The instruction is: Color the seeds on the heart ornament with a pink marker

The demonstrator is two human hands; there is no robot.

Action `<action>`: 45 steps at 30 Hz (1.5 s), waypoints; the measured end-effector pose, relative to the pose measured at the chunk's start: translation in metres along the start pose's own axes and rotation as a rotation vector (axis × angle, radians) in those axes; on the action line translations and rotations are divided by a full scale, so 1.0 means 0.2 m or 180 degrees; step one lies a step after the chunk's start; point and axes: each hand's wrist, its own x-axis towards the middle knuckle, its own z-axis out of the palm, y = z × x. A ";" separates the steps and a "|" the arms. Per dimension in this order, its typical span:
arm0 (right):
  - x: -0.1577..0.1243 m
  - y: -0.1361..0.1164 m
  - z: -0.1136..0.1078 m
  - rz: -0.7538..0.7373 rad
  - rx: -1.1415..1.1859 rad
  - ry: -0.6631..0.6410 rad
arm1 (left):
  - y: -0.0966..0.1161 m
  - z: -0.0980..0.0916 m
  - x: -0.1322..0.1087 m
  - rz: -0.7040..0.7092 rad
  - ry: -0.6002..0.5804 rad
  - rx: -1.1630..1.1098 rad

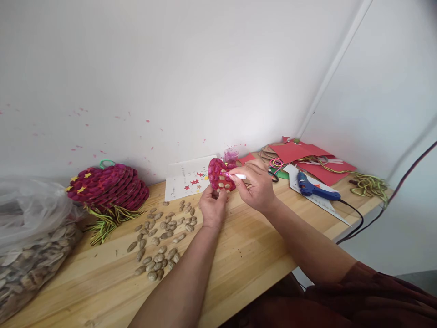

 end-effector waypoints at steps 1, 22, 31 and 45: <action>0.00 0.00 0.00 -0.0013 -0.0013 0.0013 | 0.00 0.00 0.00 -0.0018 -0.0008 -0.0007; 0.02 0.04 -0.01 0.0381 0.0322 0.0165 | 0.04 0.00 0.01 -0.0435 0.0026 -0.0552; 0.01 0.05 0.00 0.0354 0.0365 0.0197 | 0.03 0.00 0.01 -0.0450 0.0069 -0.0648; 0.01 0.03 0.00 0.0296 0.0426 0.0194 | 0.03 0.00 0.01 -0.0436 0.0036 -0.0633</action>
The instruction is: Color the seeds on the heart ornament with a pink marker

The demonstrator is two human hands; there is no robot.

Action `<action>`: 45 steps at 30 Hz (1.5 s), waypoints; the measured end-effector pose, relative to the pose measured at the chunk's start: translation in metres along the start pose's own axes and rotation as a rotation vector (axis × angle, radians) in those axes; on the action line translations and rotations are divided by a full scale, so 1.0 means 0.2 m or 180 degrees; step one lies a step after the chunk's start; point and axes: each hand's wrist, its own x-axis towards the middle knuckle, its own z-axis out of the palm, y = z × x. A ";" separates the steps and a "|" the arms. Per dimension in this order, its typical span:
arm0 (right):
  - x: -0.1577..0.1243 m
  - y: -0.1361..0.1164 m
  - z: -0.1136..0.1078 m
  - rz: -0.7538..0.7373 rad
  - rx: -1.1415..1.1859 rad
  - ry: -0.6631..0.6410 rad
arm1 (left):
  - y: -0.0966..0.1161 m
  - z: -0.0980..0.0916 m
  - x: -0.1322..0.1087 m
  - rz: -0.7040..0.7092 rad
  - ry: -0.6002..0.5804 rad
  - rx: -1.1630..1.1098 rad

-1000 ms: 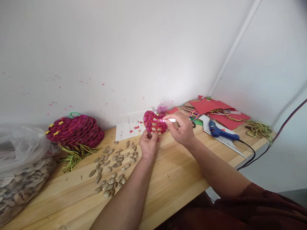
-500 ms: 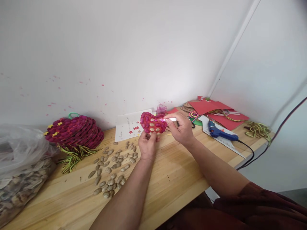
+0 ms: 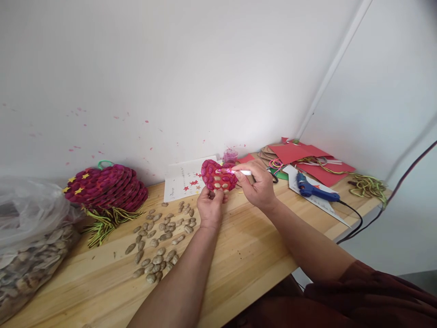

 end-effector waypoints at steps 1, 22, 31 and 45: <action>0.00 0.00 0.00 -0.0044 0.0032 -0.0020 | 0.00 0.00 0.00 0.0011 -0.0007 0.0017; 0.00 -0.01 0.00 -0.0179 -0.0130 0.0011 | 0.01 0.01 -0.01 0.0216 0.0046 0.0242; 0.01 -0.02 -0.01 -0.0144 -0.0225 0.0107 | -0.01 0.00 0.00 0.0313 0.0003 0.0427; 0.01 -0.01 -0.01 -0.0021 -0.0131 0.0100 | -0.01 0.00 0.00 0.0282 -0.0049 0.0429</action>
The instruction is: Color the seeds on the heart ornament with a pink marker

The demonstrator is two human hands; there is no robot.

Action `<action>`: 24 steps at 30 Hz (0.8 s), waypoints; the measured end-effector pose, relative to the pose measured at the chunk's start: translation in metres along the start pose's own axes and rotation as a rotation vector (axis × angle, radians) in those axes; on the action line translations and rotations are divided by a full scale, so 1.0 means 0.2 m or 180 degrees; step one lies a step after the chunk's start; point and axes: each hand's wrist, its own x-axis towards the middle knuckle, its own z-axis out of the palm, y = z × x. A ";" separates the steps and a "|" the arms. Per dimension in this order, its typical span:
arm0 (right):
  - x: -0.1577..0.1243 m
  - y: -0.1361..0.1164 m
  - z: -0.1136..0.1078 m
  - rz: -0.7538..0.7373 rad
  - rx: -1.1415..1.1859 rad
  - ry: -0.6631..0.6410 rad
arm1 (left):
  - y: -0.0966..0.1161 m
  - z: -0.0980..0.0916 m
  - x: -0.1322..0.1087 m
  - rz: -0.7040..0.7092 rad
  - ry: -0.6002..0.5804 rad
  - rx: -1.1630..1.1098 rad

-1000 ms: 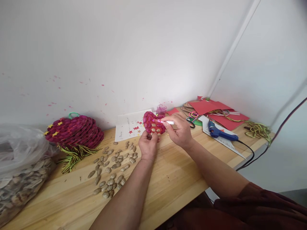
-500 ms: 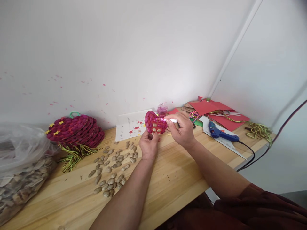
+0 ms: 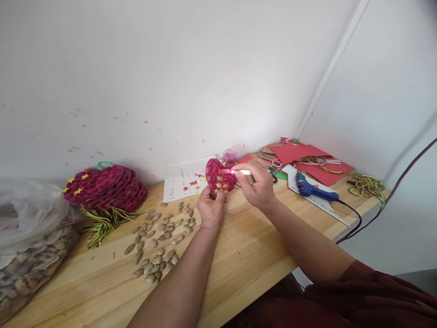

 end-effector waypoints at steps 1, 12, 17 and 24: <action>0.00 0.00 0.00 0.0013 -0.0042 -0.0004 | 0.00 0.00 0.00 0.0001 0.0021 0.0007; -0.01 -0.01 0.00 0.0060 -0.0025 -0.0087 | 0.01 0.00 0.00 -0.0033 0.0084 -0.0171; -0.01 0.00 0.00 0.0096 -0.0024 -0.0041 | 0.01 0.00 0.00 -0.0052 0.0091 -0.0222; -0.01 0.00 0.01 0.0075 -0.0096 -0.0016 | 0.01 0.00 0.00 -0.0061 0.0103 -0.0219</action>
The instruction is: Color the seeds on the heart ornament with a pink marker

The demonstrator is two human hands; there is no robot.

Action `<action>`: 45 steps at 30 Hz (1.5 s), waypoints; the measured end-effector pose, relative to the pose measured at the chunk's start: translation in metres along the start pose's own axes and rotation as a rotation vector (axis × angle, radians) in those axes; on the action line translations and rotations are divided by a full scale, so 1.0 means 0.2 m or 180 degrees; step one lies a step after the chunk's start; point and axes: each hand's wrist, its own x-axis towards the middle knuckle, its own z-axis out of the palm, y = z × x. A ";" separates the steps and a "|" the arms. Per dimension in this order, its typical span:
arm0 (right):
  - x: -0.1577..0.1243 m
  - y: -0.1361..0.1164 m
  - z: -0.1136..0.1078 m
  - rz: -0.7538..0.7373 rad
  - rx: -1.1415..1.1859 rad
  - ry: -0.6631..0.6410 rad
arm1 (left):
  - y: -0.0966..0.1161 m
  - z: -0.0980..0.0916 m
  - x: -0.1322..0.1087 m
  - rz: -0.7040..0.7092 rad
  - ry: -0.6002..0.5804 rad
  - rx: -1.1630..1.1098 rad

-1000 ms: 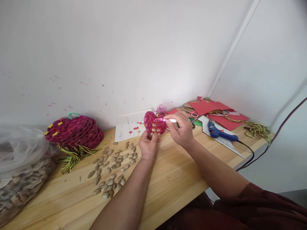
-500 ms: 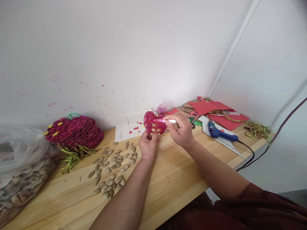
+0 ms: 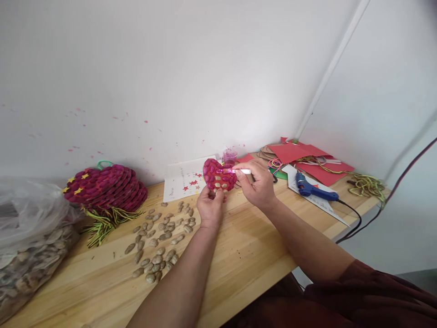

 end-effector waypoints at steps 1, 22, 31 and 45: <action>0.00 0.00 0.00 0.0011 -0.0001 0.0007 | 0.00 0.00 0.00 -0.0016 -0.0010 0.0007; 0.00 -0.01 0.00 -0.0210 0.0109 -0.0196 | 0.01 0.00 0.00 -0.0044 -0.0028 -0.0003; -0.01 0.01 0.01 -0.0142 -0.0023 -0.0150 | 0.02 0.00 0.00 -0.0178 0.0027 -0.0030; -0.01 0.00 0.01 -0.0051 0.0140 -0.0128 | 0.02 0.00 0.01 -0.0286 -0.0007 -0.0405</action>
